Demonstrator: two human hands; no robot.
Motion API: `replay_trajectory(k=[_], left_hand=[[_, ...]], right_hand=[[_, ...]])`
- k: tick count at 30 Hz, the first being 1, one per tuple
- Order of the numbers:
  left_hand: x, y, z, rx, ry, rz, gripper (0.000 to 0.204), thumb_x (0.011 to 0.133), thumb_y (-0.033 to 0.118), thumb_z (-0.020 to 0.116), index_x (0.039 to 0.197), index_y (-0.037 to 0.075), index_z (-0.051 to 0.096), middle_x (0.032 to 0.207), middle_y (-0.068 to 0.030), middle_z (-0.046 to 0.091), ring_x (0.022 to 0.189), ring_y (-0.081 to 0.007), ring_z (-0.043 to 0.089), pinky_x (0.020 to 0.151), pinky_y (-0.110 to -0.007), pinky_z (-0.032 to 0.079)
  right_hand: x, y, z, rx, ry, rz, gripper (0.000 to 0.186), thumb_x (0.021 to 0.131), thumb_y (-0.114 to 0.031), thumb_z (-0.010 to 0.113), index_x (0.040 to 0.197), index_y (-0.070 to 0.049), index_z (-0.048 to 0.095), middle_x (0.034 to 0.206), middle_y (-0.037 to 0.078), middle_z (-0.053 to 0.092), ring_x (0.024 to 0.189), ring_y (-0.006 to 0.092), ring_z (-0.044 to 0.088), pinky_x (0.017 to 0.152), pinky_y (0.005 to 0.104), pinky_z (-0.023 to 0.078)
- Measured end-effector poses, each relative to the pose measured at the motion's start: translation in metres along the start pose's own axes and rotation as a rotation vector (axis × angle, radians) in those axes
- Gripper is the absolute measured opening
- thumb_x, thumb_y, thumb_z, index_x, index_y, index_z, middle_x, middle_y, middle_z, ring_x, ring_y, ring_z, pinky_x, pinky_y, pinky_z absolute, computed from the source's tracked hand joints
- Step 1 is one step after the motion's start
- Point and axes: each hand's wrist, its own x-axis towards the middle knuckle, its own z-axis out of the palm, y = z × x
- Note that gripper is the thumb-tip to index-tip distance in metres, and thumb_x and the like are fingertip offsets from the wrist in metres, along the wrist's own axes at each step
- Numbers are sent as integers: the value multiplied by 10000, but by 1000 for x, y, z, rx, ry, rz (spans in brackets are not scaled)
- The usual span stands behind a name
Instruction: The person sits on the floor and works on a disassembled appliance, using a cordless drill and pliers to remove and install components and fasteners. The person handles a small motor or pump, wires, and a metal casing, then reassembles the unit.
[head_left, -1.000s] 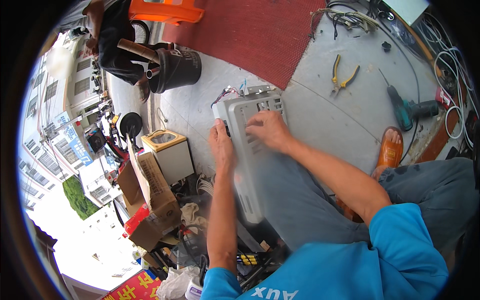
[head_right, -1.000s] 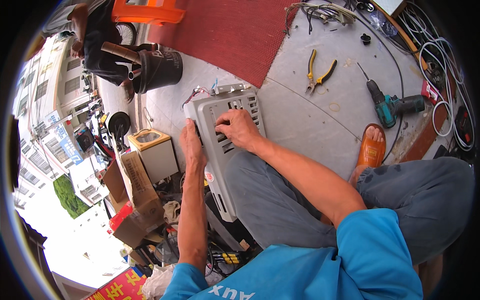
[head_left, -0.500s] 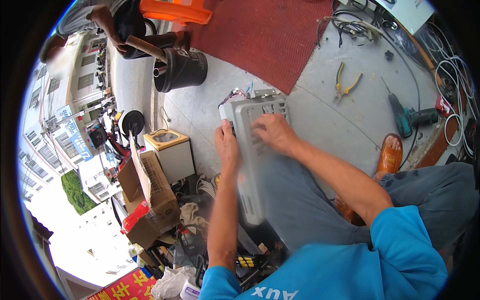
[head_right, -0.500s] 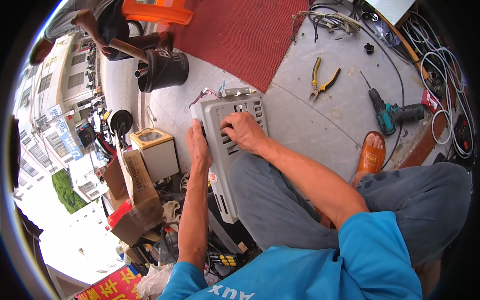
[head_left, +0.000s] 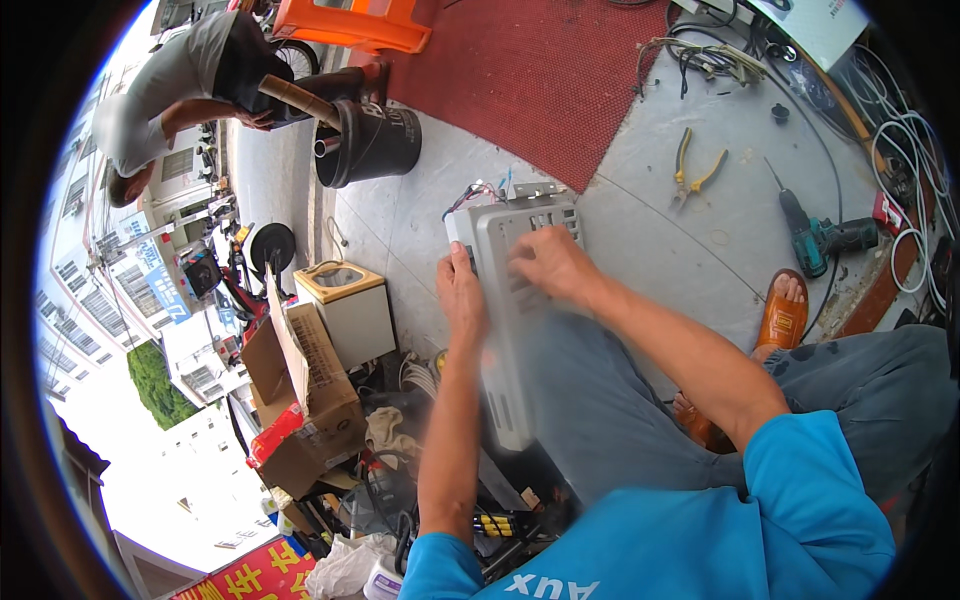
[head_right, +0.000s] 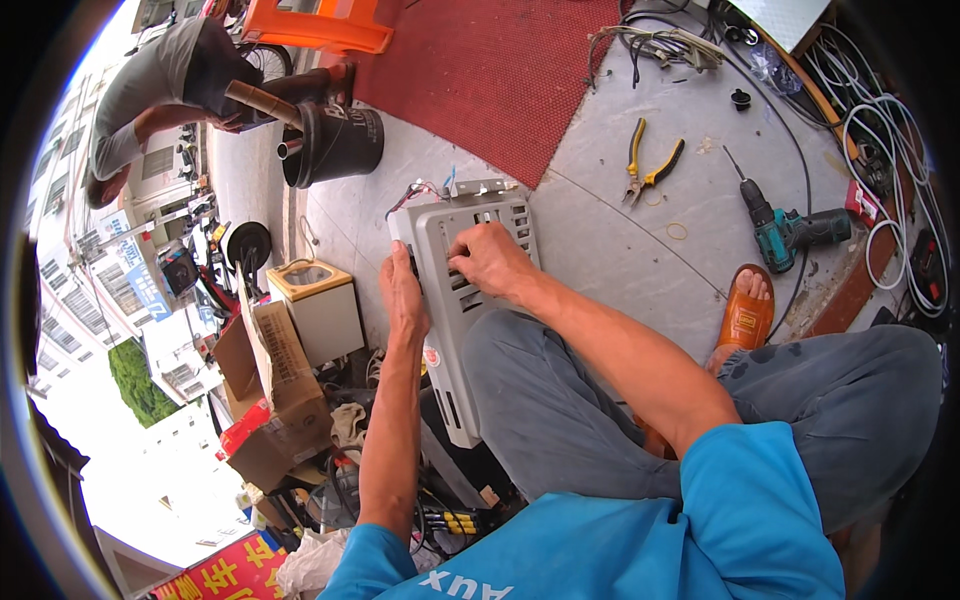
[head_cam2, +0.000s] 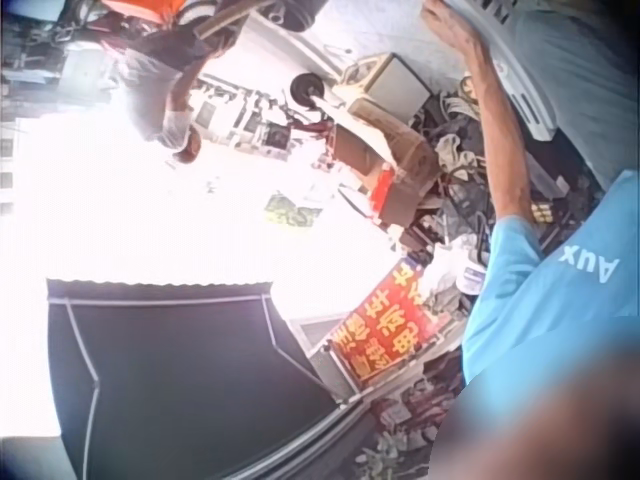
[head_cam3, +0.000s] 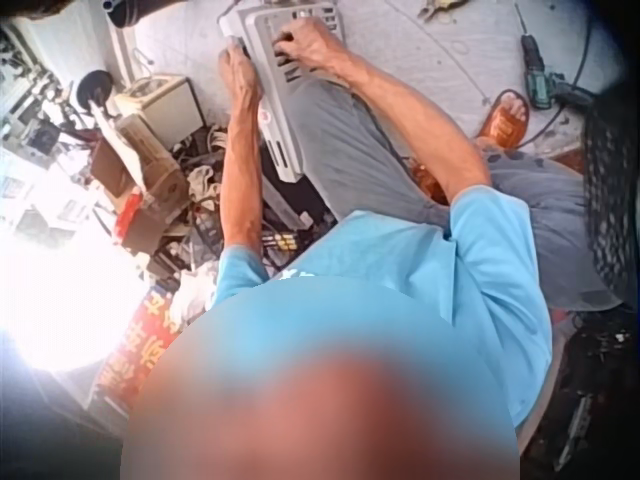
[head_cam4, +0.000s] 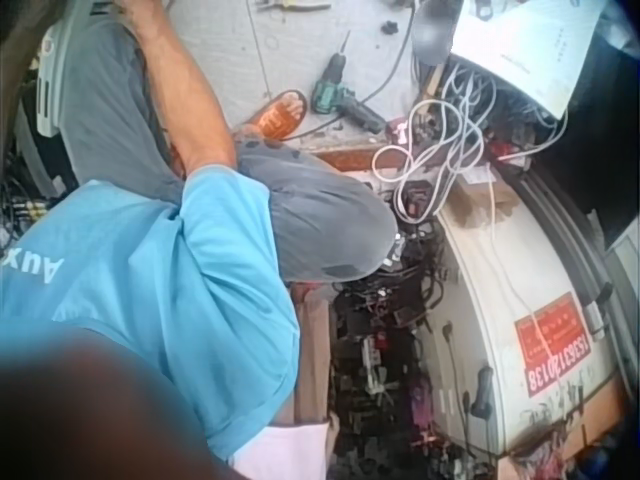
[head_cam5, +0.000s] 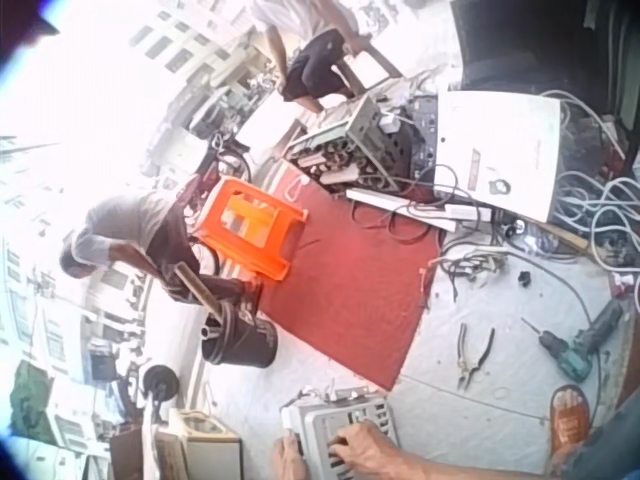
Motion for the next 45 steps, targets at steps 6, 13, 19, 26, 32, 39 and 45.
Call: replay_trajectory(k=[6,13,19,26,32,39,45], left_hand=[[3,-5,-1,67,19,19,625,1112,557,517,1129,-51,659,985,-122,668,895,-203,600,824,-392,514],[5,-8,-3,89,4,3,637,1110,567,515,1143,-53,658,984,-125,665,896,-205,598,825,-396,511],[5,-9,-4,121,1,28,630,1109,561,515,1167,-50,656,1006,-137,665,916,-214,600,846,-405,510],[5,-8,-4,119,6,-5,644,1100,577,520,1201,-44,655,1058,-150,680,959,-228,618,875,-410,515],[5,-13,5,34,74,117,517,1126,508,534,889,53,598,771,11,568,669,-95,483,595,-320,431],[8,-16,4,69,76,119,516,1124,515,531,916,48,601,785,9,568,691,-95,490,608,-321,435],[5,-10,1,103,35,25,589,1107,558,516,1142,-18,636,1009,-113,654,903,-201,597,815,-386,494]], right_hand=[[1,-2,-2,-80,-16,-30,194,875,-102,743,994,41,796,945,248,778,899,390,775,844,437,610],[-1,4,2,-152,20,-116,168,882,-109,741,941,44,776,930,261,760,907,435,749,834,481,607],[2,9,6,-358,39,-291,140,900,-107,730,860,27,726,906,263,731,883,457,727,806,527,594],[0,0,9,-159,27,-62,173,896,-105,714,881,63,752,851,324,709,870,485,726,806,518,598],[-1,-7,12,-161,31,50,234,919,-112,645,899,103,738,851,318,722,852,447,764,809,473,600],[2,-3,13,-217,6,67,254,938,-140,666,856,95,715,837,309,723,842,450,760,812,485,596],[-7,-3,21,6,175,82,208,948,-129,716,891,71,712,834,273,736,819,446,748,753,488,587]])
